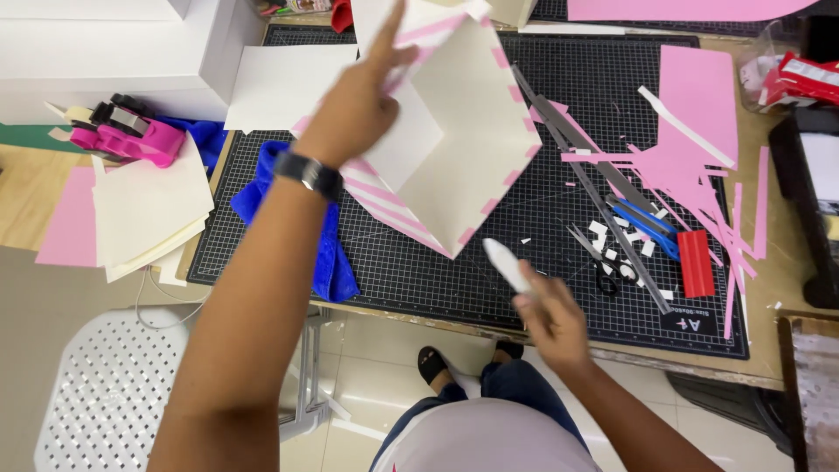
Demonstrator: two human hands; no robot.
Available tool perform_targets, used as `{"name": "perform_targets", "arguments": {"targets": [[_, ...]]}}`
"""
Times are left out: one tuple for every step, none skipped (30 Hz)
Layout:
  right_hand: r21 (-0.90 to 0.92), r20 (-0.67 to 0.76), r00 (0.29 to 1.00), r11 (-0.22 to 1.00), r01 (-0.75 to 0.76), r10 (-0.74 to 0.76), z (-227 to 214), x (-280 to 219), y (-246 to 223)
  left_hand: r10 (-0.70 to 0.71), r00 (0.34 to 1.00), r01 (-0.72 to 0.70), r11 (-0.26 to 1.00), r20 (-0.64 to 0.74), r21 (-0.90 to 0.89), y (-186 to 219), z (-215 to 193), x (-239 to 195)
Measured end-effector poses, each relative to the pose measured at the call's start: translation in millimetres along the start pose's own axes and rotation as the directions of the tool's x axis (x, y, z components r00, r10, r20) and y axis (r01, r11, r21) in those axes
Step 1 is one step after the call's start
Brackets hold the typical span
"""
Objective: Decorating a white box with pink and white striped paper using scissors and a ruler.
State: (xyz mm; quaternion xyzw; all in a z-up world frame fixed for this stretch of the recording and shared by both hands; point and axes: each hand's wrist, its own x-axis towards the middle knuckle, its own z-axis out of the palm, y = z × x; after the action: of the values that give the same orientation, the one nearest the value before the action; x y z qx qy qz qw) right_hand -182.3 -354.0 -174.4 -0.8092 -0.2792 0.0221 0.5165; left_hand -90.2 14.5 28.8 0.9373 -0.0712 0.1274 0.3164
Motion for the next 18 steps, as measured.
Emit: {"name": "perform_targets", "arguments": {"targets": [[-0.031, -0.065, 0.994, 0.995, -0.095, 0.093, -12, -2, -3, 0.036, 0.999, -0.036, 0.999, -0.003, -0.014, 13, 12, -4], [-0.032, -0.067, 0.993, 0.995, -0.098, 0.096, -14, -6, 0, 0.037, 0.999, -0.037, 0.999, 0.000, -0.016, 35, 27, -12], [-0.120, -0.018, 0.984, 0.976, -0.180, 0.179, -17, -12, 2, 0.033, 0.999, -0.032, 0.999, -0.031, 0.031, 57, 44, -20], [-0.211, 0.024, 0.964, 0.944, -0.255, 0.265, -19, -17, 4, 0.030, 0.998, -0.025, 0.997, -0.063, 0.077, 79, 61, -29], [-0.213, 0.027, 0.962, 0.942, -0.259, 0.270, -12, -24, 12, 0.026, 0.998, -0.021, 0.997, -0.060, 0.073, 88, 78, -40], [-0.335, 0.045, 0.986, 0.932, -0.139, 0.163, -5, -30, 21, 0.064, 0.997, -0.051, 0.970, -0.048, 0.237, 97, 95, -51], [-0.449, 0.069, 0.996, 0.893, -0.019, 0.056, 3, -35, 29, 0.109, 0.994, -0.090, 0.915, -0.026, 0.394, 107, 111, -59], [-0.451, 0.064, 0.996, 0.892, -0.026, 0.061, 9, -33, 27, 0.113, 0.993, -0.096, 0.916, -0.021, 0.390, 111, 121, -66], [-0.507, 0.078, 0.997, 0.862, 0.014, 0.030, 14, -33, 25, 0.173, 0.983, -0.127, 0.890, -0.066, 0.438, 115, 130, -75], [-0.560, 0.093, 0.996, 0.827, 0.053, -0.001, 20, -33, 22, 0.234, 0.966, -0.154, 0.860, -0.108, 0.487, 119, 139, -85], [-0.558, 0.099, 0.995, 0.828, 0.055, 0.001, 24, -33, 25, 0.228, 0.968, -0.148, 0.861, -0.109, 0.486, 119, 138, -86], [-0.550, 0.145, 0.986, 0.835, 0.009, 0.084, 28, -32, 27, 0.217, 0.968, -0.134, 0.867, -0.123, 0.480, 119, 136, -87], [-0.546, 0.185, 0.969, 0.837, -0.038, 0.165, 32, -29, 30, 0.212, 0.968, -0.123, 0.872, -0.138, 0.474, 120, 134, -86], [-0.547, 0.187, 0.968, 0.836, -0.037, 0.165, 34, -31, 31, 0.211, 0.968, -0.122, 0.872, -0.139, 0.474, 120, 136, -87], [-0.535, 0.192, 0.971, 0.845, -0.021, 0.146, 37, -29, 34, 0.217, 0.965, -0.129, 0.882, -0.146, 0.454, 120, 137, -88], [-0.523, 0.197, 0.972, 0.852, -0.005, 0.126, 40, -28, 37, 0.223, 0.963, -0.137, 0.891, -0.154, 0.433, 119, 138, -89], [-0.521, 0.203, 0.971, 0.853, -0.002, 0.127, 40, -25, 36, 0.217, 0.964, -0.131, 0.892, -0.154, 0.434, 119, 139, -89], [-0.510, 0.229, 0.960, 0.860, -0.022, 0.160, 40, -23, 36, 0.212, 0.963, -0.118, 0.889, -0.169, 0.443, 119, 141, -90]]}}
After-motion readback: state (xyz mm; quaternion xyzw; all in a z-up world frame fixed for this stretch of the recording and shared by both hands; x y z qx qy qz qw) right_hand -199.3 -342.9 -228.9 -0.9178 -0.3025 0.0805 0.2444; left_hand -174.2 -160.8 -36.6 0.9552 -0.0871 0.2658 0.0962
